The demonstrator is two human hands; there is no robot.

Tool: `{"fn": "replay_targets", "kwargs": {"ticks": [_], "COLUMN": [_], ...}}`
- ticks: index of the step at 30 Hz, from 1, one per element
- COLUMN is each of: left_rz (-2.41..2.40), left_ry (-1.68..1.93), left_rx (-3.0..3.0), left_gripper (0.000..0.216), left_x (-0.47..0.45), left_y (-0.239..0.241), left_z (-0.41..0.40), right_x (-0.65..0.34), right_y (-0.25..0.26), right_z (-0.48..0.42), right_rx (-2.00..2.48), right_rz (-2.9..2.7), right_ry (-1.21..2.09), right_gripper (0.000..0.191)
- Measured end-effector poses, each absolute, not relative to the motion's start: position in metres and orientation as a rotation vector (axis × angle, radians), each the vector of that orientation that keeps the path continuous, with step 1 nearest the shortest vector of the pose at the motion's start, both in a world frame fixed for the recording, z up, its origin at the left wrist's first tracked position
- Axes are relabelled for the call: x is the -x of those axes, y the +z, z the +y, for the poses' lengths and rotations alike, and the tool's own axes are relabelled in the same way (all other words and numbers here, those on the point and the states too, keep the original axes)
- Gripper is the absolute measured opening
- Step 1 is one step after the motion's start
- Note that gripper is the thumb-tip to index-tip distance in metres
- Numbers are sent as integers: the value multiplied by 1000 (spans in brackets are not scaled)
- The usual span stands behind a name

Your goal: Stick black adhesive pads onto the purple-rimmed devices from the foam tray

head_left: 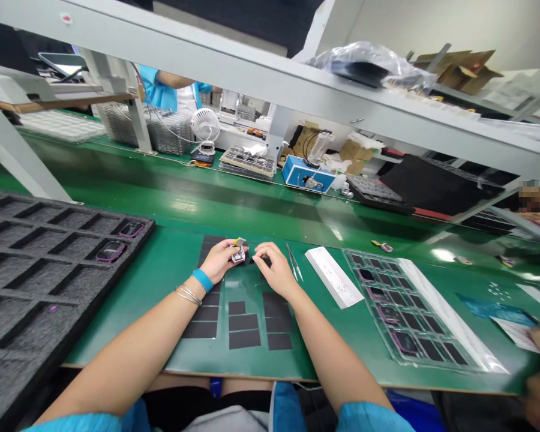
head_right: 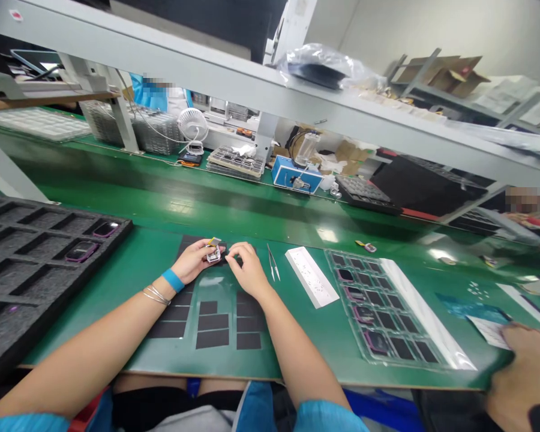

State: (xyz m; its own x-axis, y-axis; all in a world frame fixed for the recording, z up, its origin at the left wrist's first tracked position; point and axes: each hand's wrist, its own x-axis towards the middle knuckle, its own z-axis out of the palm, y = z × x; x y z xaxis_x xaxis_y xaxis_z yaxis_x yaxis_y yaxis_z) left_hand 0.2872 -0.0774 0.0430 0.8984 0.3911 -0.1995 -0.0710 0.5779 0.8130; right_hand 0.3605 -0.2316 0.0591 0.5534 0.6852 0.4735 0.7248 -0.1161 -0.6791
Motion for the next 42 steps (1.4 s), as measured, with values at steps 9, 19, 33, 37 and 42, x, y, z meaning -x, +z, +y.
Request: {"fn": "replay_targets", "kwargs": {"ticks": [9, 19, 33, 37, 42], "left_rz": [404, 372, 376, 407, 367], "left_ry": [154, 112, 114, 145, 112], "left_rx": [-1161, -1151, -1155, -1138, -1108], "left_gripper": [27, 28, 25, 27, 26], "left_x": [-279, -278, -277, -276, -276], "left_y": [51, 48, 46, 47, 47], "left_z": [-89, -92, -93, -92, -91], "right_x": [-355, -351, -344, -340, -349], "right_y": [48, 42, 47, 47, 39], "right_z": [-230, -228, -227, -226, -223], "right_rx": [1525, 1628, 1819, 1919, 1795], "right_rz": [-762, -895, -1019, -1059, -759], "right_ry": [382, 275, 128, -101, 108], "right_gripper": [24, 19, 8, 9, 37]}}
